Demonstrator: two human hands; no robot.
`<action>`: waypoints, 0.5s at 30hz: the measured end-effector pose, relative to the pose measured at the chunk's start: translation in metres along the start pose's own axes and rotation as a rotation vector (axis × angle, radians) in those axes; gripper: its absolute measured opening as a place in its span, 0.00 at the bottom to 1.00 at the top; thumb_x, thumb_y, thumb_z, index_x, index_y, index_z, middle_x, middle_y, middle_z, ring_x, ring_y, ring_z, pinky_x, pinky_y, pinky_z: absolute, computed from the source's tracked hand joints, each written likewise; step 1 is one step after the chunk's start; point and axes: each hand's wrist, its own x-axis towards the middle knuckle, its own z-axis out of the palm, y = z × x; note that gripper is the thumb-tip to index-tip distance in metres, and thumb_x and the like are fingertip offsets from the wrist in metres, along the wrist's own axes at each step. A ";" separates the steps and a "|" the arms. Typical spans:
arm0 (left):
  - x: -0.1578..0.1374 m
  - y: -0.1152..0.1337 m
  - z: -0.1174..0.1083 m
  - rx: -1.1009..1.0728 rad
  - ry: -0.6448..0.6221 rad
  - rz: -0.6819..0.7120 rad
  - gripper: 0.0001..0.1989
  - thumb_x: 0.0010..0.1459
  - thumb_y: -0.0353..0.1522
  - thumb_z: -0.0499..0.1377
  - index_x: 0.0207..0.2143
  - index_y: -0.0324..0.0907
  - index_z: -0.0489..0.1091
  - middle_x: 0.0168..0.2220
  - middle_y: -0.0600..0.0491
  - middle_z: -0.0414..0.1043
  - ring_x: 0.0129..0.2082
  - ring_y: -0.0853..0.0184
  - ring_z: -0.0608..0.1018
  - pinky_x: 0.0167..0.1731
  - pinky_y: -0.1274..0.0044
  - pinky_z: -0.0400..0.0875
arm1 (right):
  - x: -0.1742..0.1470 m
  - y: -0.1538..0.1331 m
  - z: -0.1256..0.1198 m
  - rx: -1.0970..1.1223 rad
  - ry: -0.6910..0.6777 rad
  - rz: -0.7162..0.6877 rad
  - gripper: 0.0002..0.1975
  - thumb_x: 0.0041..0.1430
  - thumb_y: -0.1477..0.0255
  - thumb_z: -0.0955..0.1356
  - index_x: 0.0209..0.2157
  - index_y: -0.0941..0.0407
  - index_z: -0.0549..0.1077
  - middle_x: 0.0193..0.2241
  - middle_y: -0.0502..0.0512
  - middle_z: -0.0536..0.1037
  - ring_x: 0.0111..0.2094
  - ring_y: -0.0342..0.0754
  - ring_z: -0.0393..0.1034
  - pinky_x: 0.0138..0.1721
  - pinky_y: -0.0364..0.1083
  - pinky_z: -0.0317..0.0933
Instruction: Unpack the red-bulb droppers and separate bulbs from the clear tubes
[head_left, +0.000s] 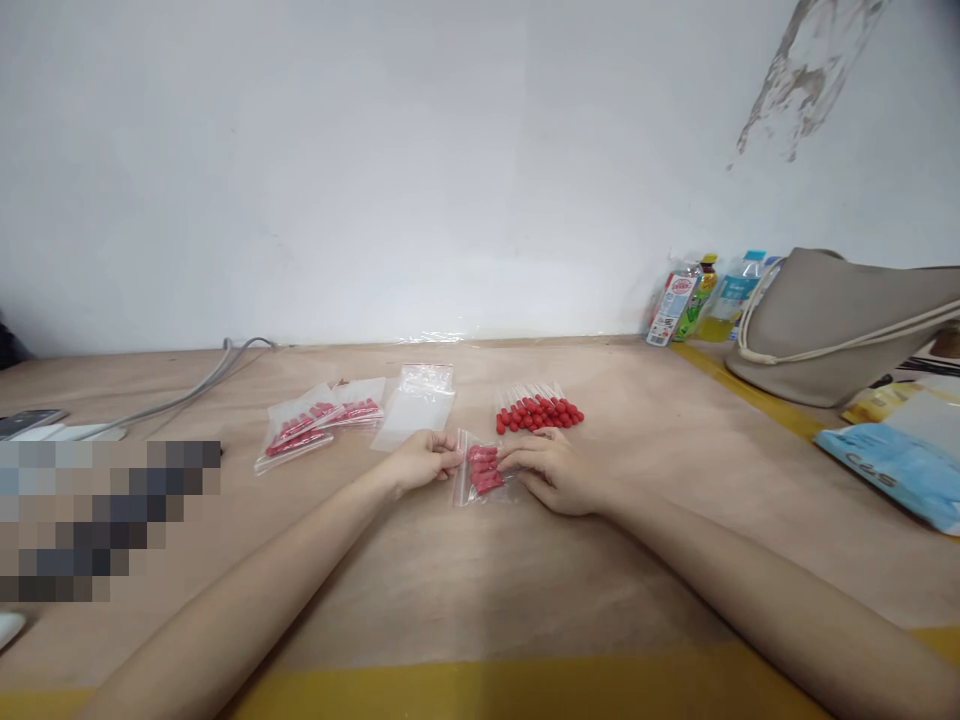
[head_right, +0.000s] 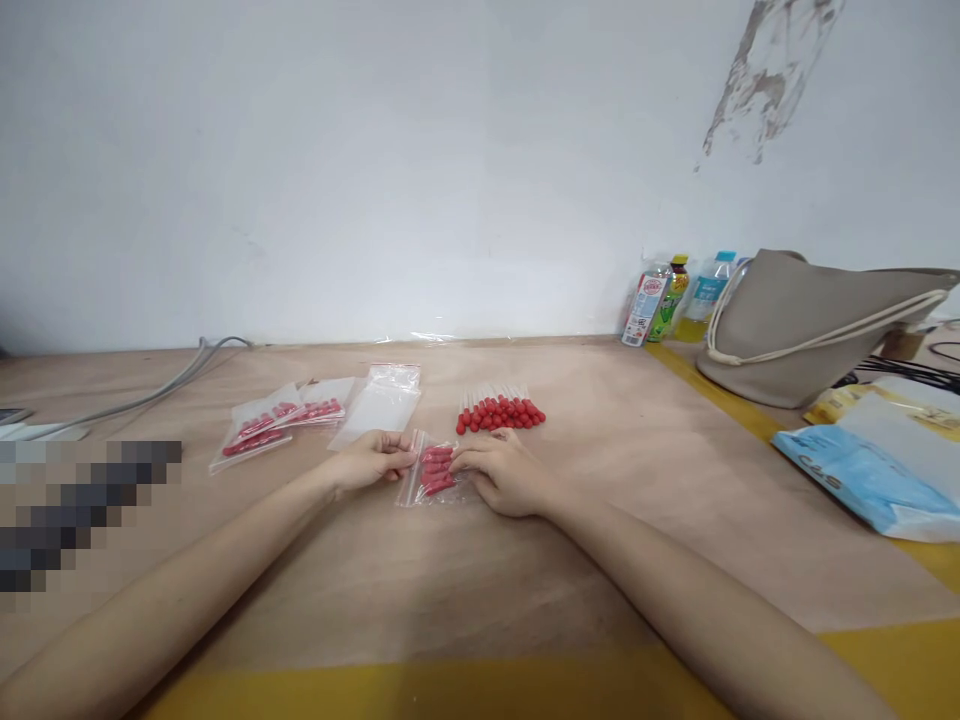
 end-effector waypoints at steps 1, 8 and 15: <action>0.001 -0.001 -0.001 -0.008 -0.004 0.001 0.16 0.38 0.40 0.65 0.22 0.36 0.67 0.17 0.58 0.65 0.19 0.76 0.66 0.22 0.82 0.59 | 0.000 -0.001 0.001 -0.007 0.024 0.003 0.14 0.54 0.80 0.61 0.40 0.53 0.69 0.45 0.52 0.72 0.47 0.46 0.63 0.47 0.49 0.46; 0.003 -0.007 0.004 -0.040 -0.046 0.070 0.22 0.37 0.47 0.64 0.22 0.36 0.65 0.17 0.58 0.64 0.19 0.77 0.64 0.19 0.84 0.54 | 0.012 -0.019 0.011 -0.054 0.190 0.133 0.09 0.54 0.66 0.65 0.35 0.55 0.71 0.35 0.53 0.75 0.38 0.46 0.65 0.42 0.48 0.45; 0.004 -0.006 0.016 -0.051 -0.026 0.187 0.24 0.38 0.49 0.62 0.21 0.37 0.63 0.15 0.60 0.61 0.15 0.78 0.59 0.17 0.83 0.48 | 0.038 -0.036 0.024 -0.077 0.224 0.397 0.19 0.47 0.54 0.67 0.22 0.57 0.67 0.22 0.47 0.71 0.28 0.42 0.62 0.35 0.45 0.41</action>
